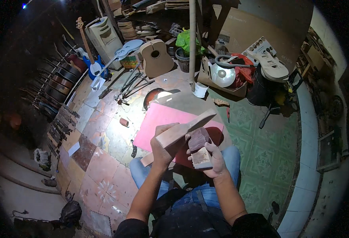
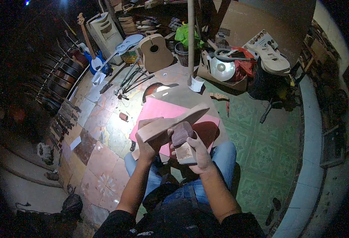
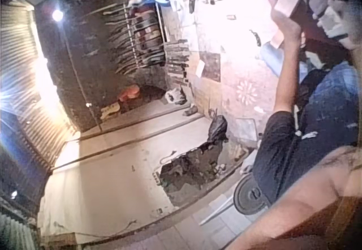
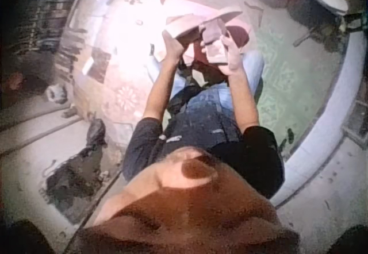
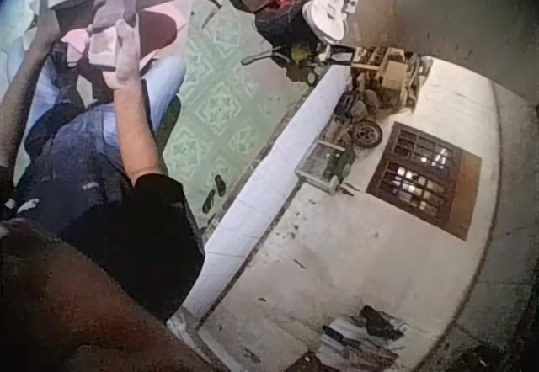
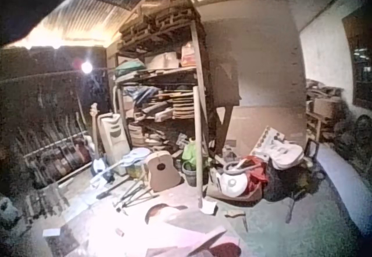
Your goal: The person sands the sides and back of a wooden guitar body by hand using a piece of sandpaper while sitting on the floor.
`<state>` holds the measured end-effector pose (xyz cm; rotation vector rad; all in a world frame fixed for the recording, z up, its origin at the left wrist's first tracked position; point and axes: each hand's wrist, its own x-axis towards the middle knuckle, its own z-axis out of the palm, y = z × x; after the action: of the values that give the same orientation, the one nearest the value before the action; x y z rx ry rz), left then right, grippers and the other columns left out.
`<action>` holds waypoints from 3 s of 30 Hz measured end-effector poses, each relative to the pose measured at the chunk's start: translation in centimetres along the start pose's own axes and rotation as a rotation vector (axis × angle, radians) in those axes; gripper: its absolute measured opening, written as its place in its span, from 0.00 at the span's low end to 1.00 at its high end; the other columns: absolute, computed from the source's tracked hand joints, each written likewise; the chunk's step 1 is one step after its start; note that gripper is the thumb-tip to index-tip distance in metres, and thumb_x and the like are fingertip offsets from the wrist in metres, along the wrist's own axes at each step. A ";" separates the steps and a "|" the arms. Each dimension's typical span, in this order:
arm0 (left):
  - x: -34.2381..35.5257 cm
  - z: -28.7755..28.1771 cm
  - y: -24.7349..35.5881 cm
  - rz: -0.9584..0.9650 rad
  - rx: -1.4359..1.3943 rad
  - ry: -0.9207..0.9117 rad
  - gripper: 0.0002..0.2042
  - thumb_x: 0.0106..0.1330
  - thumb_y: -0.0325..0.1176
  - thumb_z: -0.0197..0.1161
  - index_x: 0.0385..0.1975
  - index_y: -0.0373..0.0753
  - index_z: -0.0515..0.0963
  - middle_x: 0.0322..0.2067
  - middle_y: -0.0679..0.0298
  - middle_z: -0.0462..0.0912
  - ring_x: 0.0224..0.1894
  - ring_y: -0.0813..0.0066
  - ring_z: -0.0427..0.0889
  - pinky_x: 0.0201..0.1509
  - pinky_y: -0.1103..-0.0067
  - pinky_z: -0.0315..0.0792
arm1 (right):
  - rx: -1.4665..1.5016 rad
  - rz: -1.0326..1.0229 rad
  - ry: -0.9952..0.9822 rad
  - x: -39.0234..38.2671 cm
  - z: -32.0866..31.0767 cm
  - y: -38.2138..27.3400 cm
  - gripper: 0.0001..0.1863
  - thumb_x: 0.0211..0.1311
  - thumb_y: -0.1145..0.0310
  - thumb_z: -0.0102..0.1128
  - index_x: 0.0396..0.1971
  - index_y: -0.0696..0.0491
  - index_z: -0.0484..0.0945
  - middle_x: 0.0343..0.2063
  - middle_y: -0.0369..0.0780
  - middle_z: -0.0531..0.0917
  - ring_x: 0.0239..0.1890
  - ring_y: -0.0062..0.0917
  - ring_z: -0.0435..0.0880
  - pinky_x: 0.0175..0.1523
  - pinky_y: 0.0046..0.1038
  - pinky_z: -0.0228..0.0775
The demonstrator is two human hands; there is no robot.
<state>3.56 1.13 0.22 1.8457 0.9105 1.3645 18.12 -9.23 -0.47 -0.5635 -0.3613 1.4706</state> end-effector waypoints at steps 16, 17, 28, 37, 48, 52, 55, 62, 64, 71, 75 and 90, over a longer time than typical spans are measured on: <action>-1.5 -0.2 1.1 -0.015 -0.075 -0.064 0.22 0.55 0.30 0.79 0.49 0.36 0.79 0.41 0.60 0.87 0.42 0.73 0.87 0.47 0.77 0.80 | -0.473 -0.155 0.217 1.7 -0.7 -3.0 0.19 0.65 0.68 0.60 0.53 0.58 0.72 0.42 0.43 0.82 0.40 0.24 0.85 0.41 0.28 0.81; -1.6 0.1 1.2 -0.015 -0.083 -0.072 0.22 0.55 0.30 0.79 0.49 0.36 0.79 0.41 0.60 0.87 0.42 0.73 0.87 0.47 0.77 0.80 | -0.712 -0.163 0.258 2.2 -1.0 -3.1 0.19 0.64 0.70 0.63 0.53 0.60 0.74 0.41 0.43 0.83 0.40 0.23 0.85 0.44 0.26 0.80; -3.0 0.3 1.3 -0.164 -0.124 -0.131 0.17 0.58 0.30 0.72 0.47 0.36 0.81 0.40 0.57 0.87 0.42 0.72 0.87 0.48 0.77 0.78 | -1.110 -0.253 0.124 1.5 4.3 -5.1 0.18 0.58 0.69 0.68 0.48 0.58 0.83 0.44 0.45 0.83 0.47 0.37 0.83 0.57 0.38 0.75; -2.2 1.6 1.7 -0.101 -0.013 -0.138 0.18 0.58 0.30 0.74 0.47 0.34 0.80 0.37 0.62 0.86 0.38 0.76 0.84 0.46 0.78 0.77 | -1.096 -0.231 0.140 1.0 4.7 -6.2 0.18 0.54 0.68 0.69 0.46 0.55 0.83 0.44 0.46 0.82 0.45 0.42 0.82 0.52 0.40 0.75; 0.6 2.4 2.7 -0.177 -0.036 -0.103 0.17 0.55 0.32 0.72 0.46 0.42 0.81 0.30 0.53 0.85 0.35 0.55 0.88 0.38 0.69 0.78 | -1.874 -0.759 -0.117 -3.0 10.8 -6.5 0.23 0.46 0.72 0.74 0.46 0.57 0.81 0.45 0.48 0.82 0.46 0.43 0.81 0.52 0.40 0.73; 0.1 3.6 2.5 -0.037 0.149 -0.090 0.15 0.57 0.34 0.71 0.45 0.41 0.82 0.29 0.60 0.87 0.33 0.71 0.88 0.38 0.76 0.78 | -1.917 -0.854 -0.076 -0.8 10.6 -7.3 0.23 0.46 0.73 0.74 0.46 0.56 0.81 0.46 0.48 0.81 0.45 0.44 0.81 0.52 0.40 0.73; 0.9 3.9 2.0 -0.179 -0.053 -0.104 0.15 0.58 0.36 0.70 0.44 0.41 0.82 0.31 0.56 0.87 0.33 0.61 0.89 0.38 0.72 0.79 | -2.018 -0.860 -0.107 -1.4 10.8 -7.5 0.24 0.47 0.71 0.72 0.48 0.53 0.83 0.46 0.45 0.80 0.45 0.43 0.79 0.48 0.41 0.72; 1.3 4.2 3.4 -0.059 -0.038 -0.110 0.17 0.56 0.36 0.70 0.47 0.42 0.81 0.32 0.53 0.86 0.35 0.52 0.87 0.38 0.67 0.78 | -2.085 -0.865 -0.029 -0.3 11.4 -7.9 0.25 0.43 0.74 0.75 0.47 0.54 0.81 0.45 0.47 0.81 0.44 0.42 0.80 0.48 0.39 0.74; 2.0 4.1 3.4 -0.206 -0.128 -0.146 0.16 0.55 0.34 0.70 0.45 0.44 0.81 0.33 0.52 0.85 0.38 0.48 0.85 0.39 0.64 0.77 | -2.105 -0.852 -0.092 -2.0 11.5 -7.7 0.25 0.44 0.74 0.74 0.47 0.55 0.81 0.44 0.47 0.81 0.44 0.42 0.80 0.48 0.39 0.74; 1.3 3.8 2.6 -0.058 0.047 -0.134 0.15 0.57 0.34 0.68 0.44 0.41 0.81 0.29 0.57 0.86 0.32 0.59 0.88 0.37 0.71 0.78 | -1.959 -0.842 0.031 0.9 11.5 -7.5 0.25 0.45 0.70 0.73 0.49 0.53 0.83 0.43 0.45 0.80 0.43 0.42 0.78 0.47 0.40 0.72; 0.5 4.1 1.9 -0.053 0.026 -0.026 0.15 0.57 0.34 0.70 0.44 0.41 0.80 0.30 0.53 0.86 0.33 0.52 0.88 0.36 0.67 0.78 | -1.886 -0.838 -0.060 -0.8 9.5 -7.4 0.25 0.45 0.72 0.75 0.48 0.56 0.82 0.44 0.49 0.82 0.46 0.42 0.82 0.53 0.39 0.75; -0.6 3.1 2.8 -0.091 -0.087 -0.030 0.13 0.57 0.28 0.69 0.41 0.40 0.79 0.28 0.55 0.84 0.32 0.63 0.88 0.36 0.74 0.77 | -1.933 -0.800 -0.127 -2.5 11.8 -7.2 0.18 0.59 0.70 0.68 0.48 0.61 0.81 0.42 0.43 0.85 0.44 0.23 0.83 0.53 0.27 0.74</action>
<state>6.84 -1.22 1.54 1.7341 0.8939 1.2972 17.31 -10.17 13.47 -1.5265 -1.8788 -0.0410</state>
